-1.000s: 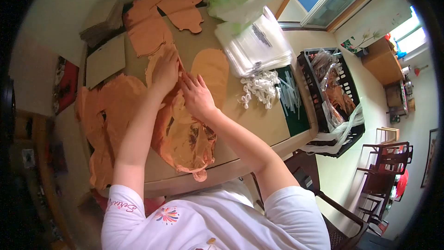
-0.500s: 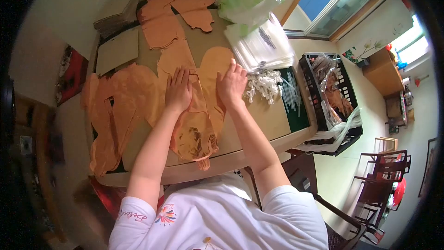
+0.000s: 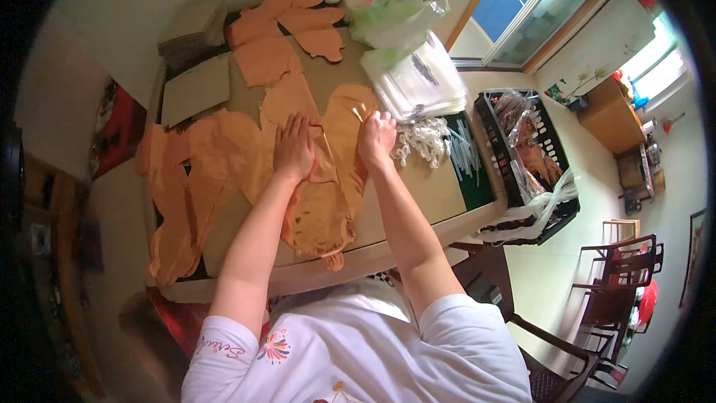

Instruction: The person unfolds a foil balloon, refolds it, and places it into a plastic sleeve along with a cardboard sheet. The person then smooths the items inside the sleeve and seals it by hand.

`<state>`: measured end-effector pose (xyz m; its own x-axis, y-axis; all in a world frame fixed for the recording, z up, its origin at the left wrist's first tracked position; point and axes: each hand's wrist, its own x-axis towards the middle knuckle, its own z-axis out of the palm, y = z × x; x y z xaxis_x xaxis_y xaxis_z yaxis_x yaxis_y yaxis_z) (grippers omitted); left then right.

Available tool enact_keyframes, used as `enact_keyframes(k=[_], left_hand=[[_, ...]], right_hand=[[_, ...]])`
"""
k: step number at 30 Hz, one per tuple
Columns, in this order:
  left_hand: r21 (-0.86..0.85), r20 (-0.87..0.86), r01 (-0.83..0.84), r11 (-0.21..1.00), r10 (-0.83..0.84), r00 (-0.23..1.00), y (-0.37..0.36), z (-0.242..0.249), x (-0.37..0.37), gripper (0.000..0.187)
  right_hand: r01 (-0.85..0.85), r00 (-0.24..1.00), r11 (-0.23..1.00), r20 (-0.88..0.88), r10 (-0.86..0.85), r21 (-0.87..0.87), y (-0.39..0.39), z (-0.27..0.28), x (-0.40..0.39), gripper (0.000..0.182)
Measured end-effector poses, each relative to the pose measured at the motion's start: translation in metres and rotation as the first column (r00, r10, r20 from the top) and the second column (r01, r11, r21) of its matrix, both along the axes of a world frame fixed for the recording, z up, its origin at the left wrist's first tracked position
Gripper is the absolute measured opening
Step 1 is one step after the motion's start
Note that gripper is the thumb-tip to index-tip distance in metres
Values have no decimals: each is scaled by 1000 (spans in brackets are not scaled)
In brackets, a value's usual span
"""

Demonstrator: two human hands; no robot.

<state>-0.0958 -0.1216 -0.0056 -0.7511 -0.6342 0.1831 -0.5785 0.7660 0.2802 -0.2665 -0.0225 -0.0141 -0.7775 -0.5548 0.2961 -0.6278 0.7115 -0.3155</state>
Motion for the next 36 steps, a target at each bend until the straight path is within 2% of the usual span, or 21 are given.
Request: enact_keyframes(k=[3, 4, 6, 7, 9, 10, 11, 12, 14, 16, 17, 18, 19, 21, 22, 25, 26, 29, 32, 35, 36], left_hand=[[20, -20, -6, 1000, 7, 1000, 0, -4, 0, 51], [31, -30, -7, 1000, 7, 1000, 0, -3, 0, 51], [54, -46, -3, 999, 6, 999, 0, -3, 0, 53], [-1, 61, 16, 1000, -16, 998, 1, 4, 1, 54], [-99, 281, 72, 992, -42, 959, 5, 21, 6, 57], [-67, 19, 33, 997, -32, 999, 3, 4, 6, 63], [168, -83, -39, 985, 54, 995, -1, -12, 2, 62], [383, -181, -96, 919, 177, 968, -5, -27, -3, 62], [252, -259, -24, 967, 91, 962, 0, -6, 2, 57], [40, -228, 55, 998, -45, 973, 2, 4, 5, 57], [43, -255, 33, 999, -21, 967, 2, 3, 4, 56], [49, -282, 8, 999, 6, 960, 2, -1, 1, 54], [59, -305, -15, 998, 32, 952, 4, -2, 1, 53], [24, -98, 7, 1000, -4, 995, 2, 1, 3, 50], [5, 5, 20, 1000, -20, 1000, 1, 6, 4, 49], [362, -412, -31, 932, 189, 891, 10, 12, 5, 47], [181, -369, -24, 983, 91, 925, 8, 9, 5, 46], [76, -197, -26, 997, 41, 979, 3, 1, 2, 45], [99, -88, -70, 993, 79, 993, 0, -18, 1, 55], [312, -20, -41, 949, 50, 999, 3, 16, 5, 54], [378, -125, -58, 924, 113, 986, 4, 9, 5, 52]], right_hand=[[-79, 996, 997, -39, 79, 7, 0, -10, -6, 24], [-53, 995, 972, 67, 70, -230, -3, 6, 8, 18], [-229, 964, 895, 36, 262, -383, 0, 43, 38, 18], [-308, 936, 836, 13, 351, -454, 2, 59, 51, 17], [-563, 660, 636, 176, 731, -528, 4, 73, 67, 19], [-421, 473, 576, 372, 798, -701, 10, 90, 82, 14], [-376, 503, 538, 322, 803, -755, 8, 86, 79, 12], [-360, 653, 598, 264, 710, -716, 4, 76, 65, 13], [-396, 827, 718, 118, 550, -572, -2, 50, 36, 20], [-556, 797, 727, -12, 604, -403, -4, 22, 27, 29], [-621, 770, 721, -70, 634, -307, -3, 9, 25, 33], [-650, 750, 745, 34, 661, -147, 3, 23, 36, 44], [-681, 727, 726, 29, 686, -102, 4, 22, 40, 46], [-733, 680, 680, 29, 733, -12, 8, 19, 48, 49], [-750, 652, 655, 61, 756, -88, 10, 23, 50, 48], [-556, 804, 795, 83, 588, -244, 8, 12, 41, 47], [-545, 823, 820, 77, 563, -176, 9, 10, 37, 47], [-669, 730, 737, 102, 676, -93, 12, 20, 40, 48], [-737, 644, 658, 136, 753, -153, 18, 27, 51, 48], [-805, 564, 578, 125, 816, -137, 25, 32, 60, 48], [-809, 561, 574, 125, 818, -125, 27, 31, 60, 48]])
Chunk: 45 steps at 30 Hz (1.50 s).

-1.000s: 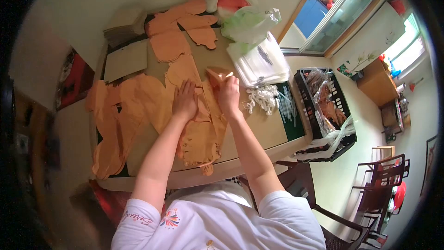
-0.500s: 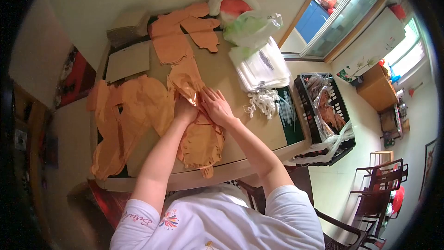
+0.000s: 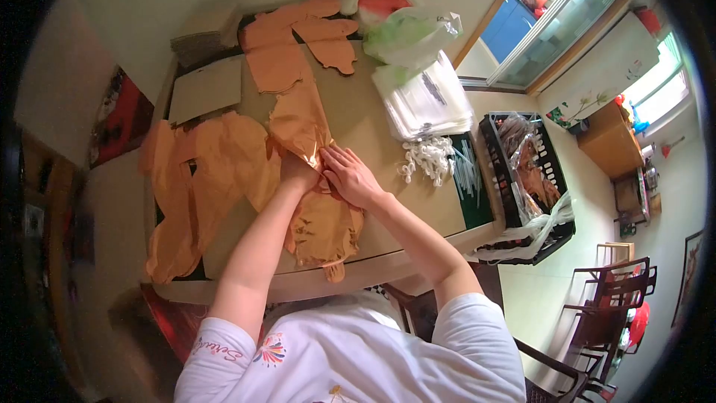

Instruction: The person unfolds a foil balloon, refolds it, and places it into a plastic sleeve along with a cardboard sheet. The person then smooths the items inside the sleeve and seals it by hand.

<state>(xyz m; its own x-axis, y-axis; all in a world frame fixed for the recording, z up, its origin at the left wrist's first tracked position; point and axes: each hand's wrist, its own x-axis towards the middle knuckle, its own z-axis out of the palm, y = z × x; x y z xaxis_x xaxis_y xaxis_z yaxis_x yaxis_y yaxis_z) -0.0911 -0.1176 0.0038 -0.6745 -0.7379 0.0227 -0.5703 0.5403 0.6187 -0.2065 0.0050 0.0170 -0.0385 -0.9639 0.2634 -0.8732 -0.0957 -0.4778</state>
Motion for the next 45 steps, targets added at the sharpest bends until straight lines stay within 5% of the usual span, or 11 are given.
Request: enact_keyframes(k=[3, 8, 13, 19, 22, 25, 28, 31, 34, 39, 45], left_hand=[[-270, -31, -26, 963, 18, 999, -2, -14, -2, 46], [-311, 18, 14, 950, -9, 1000, 5, -4, 1, 52], [-471, 117, 35, 881, 23, 993, 2, -22, -1, 53], [-82, 99, 85, 993, -77, 992, 5, 22, 2, 49], [-243, -201, -56, 968, 6, 980, -3, -7, 1, 36], [394, -444, -310, 865, 474, 760, -8, 29, 13, 30], [-132, -661, -412, 901, 230, 714, -7, 23, 28, 38], [-459, -347, -51, 887, -126, 929, 20, 20, 23, 31], [-511, -121, 61, 857, -142, 982, 37, -1, 29, 34], [-441, -88, 90, 893, -143, 986, 39, -8, 34, 34], [-453, -62, 87, 887, -129, 990, 39, -11, 32, 34]], right_hand=[[-39, 999, 999, 33, 39, 3, 4, 1, -2, 47], [141, 990, 980, 47, -136, -141, -6, -10, -20, 46], [70, 992, 996, -104, -76, -61, -16, -9, -24, 45], [9, 988, 1000, -151, -9, 0, -14, -5, -22, 45], [4, 985, 1000, -174, -7, -18, -14, -7, -23, 44], [-1, 985, 1000, -171, -4, -30, -15, -8, -24, 43], [7, 986, 1000, -169, -11, -21, -13, -8, -23, 42], [8, 983, 999, -184, -17, -50, -15, -11, -23, 42], [6, 982, 998, -188, -17, -62, -15, -10, -23, 42], [4, 985, 995, -170, -20, -95, -13, -7, -22, 39], [-208, 978, 973, 7, 210, -100, 18, -6, -25, 33]])
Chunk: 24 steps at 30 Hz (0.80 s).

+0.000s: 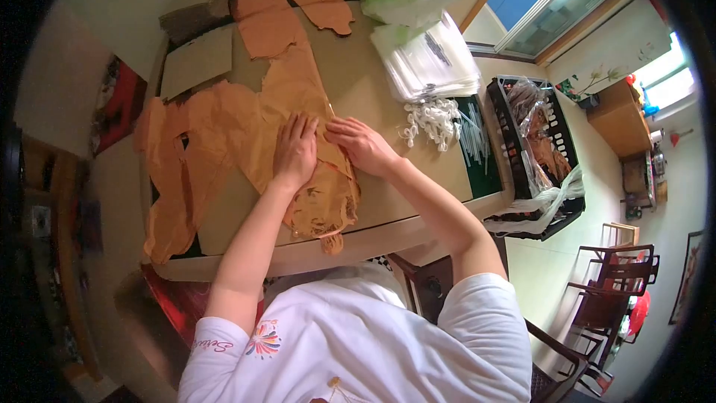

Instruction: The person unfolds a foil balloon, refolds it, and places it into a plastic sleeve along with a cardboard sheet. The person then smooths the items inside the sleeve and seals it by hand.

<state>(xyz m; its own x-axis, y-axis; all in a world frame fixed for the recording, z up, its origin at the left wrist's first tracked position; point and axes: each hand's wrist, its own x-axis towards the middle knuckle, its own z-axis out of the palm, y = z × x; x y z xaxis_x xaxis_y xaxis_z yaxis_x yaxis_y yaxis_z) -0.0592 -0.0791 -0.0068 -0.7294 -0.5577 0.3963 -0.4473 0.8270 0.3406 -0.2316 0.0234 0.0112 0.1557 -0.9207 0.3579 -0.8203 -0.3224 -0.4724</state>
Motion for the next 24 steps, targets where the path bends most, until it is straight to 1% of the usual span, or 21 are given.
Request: enact_keyframes(k=[6, 9, 12, 15, 17, 19, 21, 23, 24], left_hand=[[-25, 11, -3, 1000, 3, 1000, 1, -1, 0, 35], [-22, 17, -6, 1000, 7, 1000, 2, -1, 1, 35], [-22, 25, -2, 1000, 2, 1000, 2, 2, 1, 35], [-13, 25, -2, 1000, 2, 1000, 1, 1, 0, 35], [-5, 23, 0, 1000, 0, 1000, 1, 1, 0, 35], [-4, 20, 3, 1000, -3, 1000, 2, 4, 1, 35], [-36, 15, 5, 999, -4, 1000, 2, 0, 1, 35], [-49, -13, 12, 999, -13, 1000, 2, 1, 1, 35], [-41, -30, 13, 999, -15, 999, 0, -1, 0, 35]], right_hand=[[-55, 989, 982, -124, 79, 180, 86, 18, 15, 54], [-75, 987, 970, -121, 105, 229, 122, 22, 20, 63], [-93, 982, 971, -143, 126, 221, 137, 31, 23, 58], [-106, 986, 980, -107, 126, 169, 124, 23, 11, 51], [97, 995, 990, -28, -94, 100, 83, 38, 13, 43], [229, 970, 971, 98, -223, -63, 29, 48, 21, 38], [244, 969, 948, 10, -248, -202, -14, 28, 18, 33], [225, 964, 961, -108, -244, -162, -33, 2, 13, 34], [218, 957, 967, -167, -239, -135, -36, -1, 15, 35]])
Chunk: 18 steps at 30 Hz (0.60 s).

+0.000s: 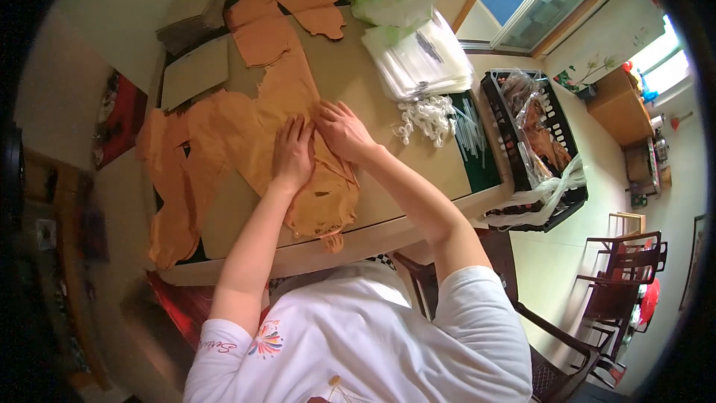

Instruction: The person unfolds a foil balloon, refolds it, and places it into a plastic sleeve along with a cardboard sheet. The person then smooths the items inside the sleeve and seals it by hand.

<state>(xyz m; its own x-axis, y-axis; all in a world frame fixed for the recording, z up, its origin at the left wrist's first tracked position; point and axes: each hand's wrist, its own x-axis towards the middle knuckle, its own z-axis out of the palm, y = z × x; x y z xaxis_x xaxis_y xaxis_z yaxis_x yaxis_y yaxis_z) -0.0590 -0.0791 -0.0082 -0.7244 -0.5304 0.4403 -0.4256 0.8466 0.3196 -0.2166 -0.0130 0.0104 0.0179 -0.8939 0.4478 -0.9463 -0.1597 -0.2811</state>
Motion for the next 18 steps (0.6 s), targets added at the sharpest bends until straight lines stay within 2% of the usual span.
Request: enact_keyframes(k=[2, 5, 8, 11, 18], left_hand=[[25, -33, 3, 1000, -2, 999, -3, -8, 0, 36], [77, -104, -20, 997, 28, 994, 7, 19, 16, 37], [97, -64, -112, 989, 119, 991, 27, 21, 56, 39], [208, -10, -140, 968, 145, 989, 51, 14, 88, 40], [151, 18, -98, 984, 96, 995, 68, 12, 90, 46]], right_hand=[[13, 1000, 999, 24, -14, 35, 2, -7, 3, 38], [-10, 999, 998, 36, 8, 56, 2, -5, -1, 38], [-5, 999, 997, 52, 1, 71, 1, -4, -1, 38], [31, 999, 999, 14, -31, 41, 2, -3, 2, 38], [21, 999, 999, 37, -23, 30, 2, -5, 1, 38]])
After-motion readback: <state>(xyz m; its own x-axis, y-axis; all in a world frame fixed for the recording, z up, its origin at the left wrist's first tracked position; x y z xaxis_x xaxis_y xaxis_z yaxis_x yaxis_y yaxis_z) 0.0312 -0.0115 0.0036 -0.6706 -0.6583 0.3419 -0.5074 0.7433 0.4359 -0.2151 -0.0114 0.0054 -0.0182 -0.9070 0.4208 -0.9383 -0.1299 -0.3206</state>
